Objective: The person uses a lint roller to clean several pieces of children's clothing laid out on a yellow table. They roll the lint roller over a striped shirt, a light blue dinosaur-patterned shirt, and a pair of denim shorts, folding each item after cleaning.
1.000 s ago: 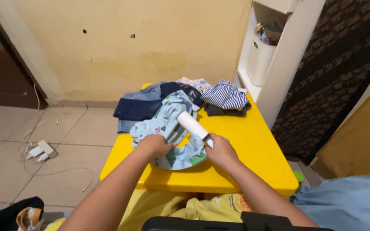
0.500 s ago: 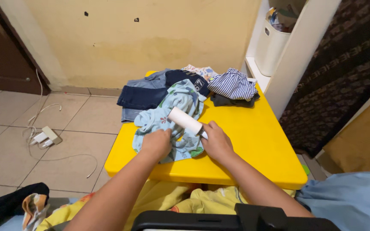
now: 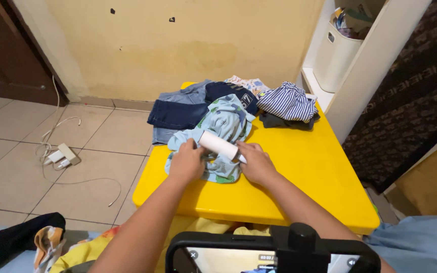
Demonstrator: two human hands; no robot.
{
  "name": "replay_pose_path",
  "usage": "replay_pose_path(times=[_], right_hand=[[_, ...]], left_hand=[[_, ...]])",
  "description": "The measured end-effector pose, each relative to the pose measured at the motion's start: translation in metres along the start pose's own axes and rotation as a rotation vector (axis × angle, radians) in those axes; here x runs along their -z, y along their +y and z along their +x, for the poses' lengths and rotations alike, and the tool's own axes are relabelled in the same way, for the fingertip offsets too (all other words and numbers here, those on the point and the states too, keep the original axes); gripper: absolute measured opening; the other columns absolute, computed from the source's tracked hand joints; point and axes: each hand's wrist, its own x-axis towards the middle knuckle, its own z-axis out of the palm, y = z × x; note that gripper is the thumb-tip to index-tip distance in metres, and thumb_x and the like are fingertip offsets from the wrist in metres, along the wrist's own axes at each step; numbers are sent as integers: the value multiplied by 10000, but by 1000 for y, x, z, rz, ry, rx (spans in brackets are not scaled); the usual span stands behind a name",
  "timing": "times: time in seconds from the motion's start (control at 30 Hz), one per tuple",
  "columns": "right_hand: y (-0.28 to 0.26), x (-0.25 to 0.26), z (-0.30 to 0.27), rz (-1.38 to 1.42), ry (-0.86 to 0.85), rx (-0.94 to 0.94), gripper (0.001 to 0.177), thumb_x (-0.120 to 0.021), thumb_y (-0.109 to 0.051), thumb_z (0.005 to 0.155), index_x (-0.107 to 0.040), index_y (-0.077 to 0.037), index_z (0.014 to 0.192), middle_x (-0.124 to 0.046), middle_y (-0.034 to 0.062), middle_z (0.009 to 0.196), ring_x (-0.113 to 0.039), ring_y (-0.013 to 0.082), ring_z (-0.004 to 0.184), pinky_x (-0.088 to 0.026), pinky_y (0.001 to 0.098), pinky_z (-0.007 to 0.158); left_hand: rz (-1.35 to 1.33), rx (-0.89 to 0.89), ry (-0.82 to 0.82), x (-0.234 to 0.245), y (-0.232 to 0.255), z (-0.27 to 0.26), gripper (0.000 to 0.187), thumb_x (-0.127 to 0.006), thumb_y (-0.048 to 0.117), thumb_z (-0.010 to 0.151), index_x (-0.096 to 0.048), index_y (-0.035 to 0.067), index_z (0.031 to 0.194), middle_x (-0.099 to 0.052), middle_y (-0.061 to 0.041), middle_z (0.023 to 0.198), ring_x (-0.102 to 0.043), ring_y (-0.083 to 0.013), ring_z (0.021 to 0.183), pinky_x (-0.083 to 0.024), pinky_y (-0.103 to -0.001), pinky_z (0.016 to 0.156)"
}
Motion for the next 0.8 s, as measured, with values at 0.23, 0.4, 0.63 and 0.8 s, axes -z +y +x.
replay_pose_path(times=[0.23, 0.4, 0.63, 0.8], right_hand=[[-5, -6, -7, -3, 61, -15, 458, -696, -71, 798, -671, -160, 1247, -653, 136, 1265, -553, 360, 1248, -457, 477, 1014], [-16, -11, -30, -81, 277, 98, 420, -691, -40, 772, -653, -123, 1181, -698, 82, 1122, -624, 309, 1122, -477, 475, 900], [-16, -9, -37, -138, 437, 109, 429, -693, -29, 757, -625, -74, 1178, -674, 103, 1190, -610, 317, 1114, -476, 464, 895], [-22, -3, -40, -69, 461, 120, 492, -664, 31, 757, -652, -114, 1228, -664, 48, 1322, -622, 291, 1169, -513, 417, 964]], left_hand=[[-157, 95, 86, -4, 11, -26, 361, -775, 335, 825, -724, 100, 1094, -578, -152, 1172, -529, -361, 1164, -418, -542, 967], [-92, -34, 327, 2, 18, -40, 289, -775, 124, 703, -736, 81, 986, -559, -180, 1183, -509, -396, 1177, -394, -528, 969], [-189, -65, 376, -4, 11, -45, 117, -667, 30, 797, -651, 82, 900, -637, -99, 1036, -590, -338, 1108, -431, -473, 996], [-502, -4, 262, 1, 7, -45, 180, -574, 11, 863, -609, 29, 1038, -635, -194, 1008, -596, -442, 984, -484, -482, 840]])
